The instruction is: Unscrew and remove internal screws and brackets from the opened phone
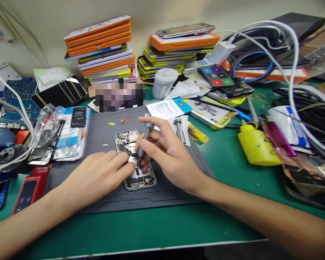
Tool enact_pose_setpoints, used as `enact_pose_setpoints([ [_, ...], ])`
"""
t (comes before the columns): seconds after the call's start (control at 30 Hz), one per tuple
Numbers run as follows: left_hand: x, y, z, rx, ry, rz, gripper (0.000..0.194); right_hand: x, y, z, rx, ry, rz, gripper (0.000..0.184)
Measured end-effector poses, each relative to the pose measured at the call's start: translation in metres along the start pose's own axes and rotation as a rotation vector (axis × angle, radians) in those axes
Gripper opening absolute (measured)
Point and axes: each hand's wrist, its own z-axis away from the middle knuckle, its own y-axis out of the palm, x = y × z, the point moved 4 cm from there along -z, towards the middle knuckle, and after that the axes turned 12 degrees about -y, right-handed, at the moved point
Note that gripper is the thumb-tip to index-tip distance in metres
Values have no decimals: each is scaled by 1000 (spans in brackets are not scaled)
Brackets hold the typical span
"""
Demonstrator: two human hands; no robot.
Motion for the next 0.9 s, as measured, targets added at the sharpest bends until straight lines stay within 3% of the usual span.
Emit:
enact_pose_setpoints([
  [0.43,0,7,-1,165,-129,120,22,0,-1,2,-9,27,-9,43],
  [0.9,-2,10,-2,186,-130,90,21,0,-1,2,-8,22,-6,42],
])
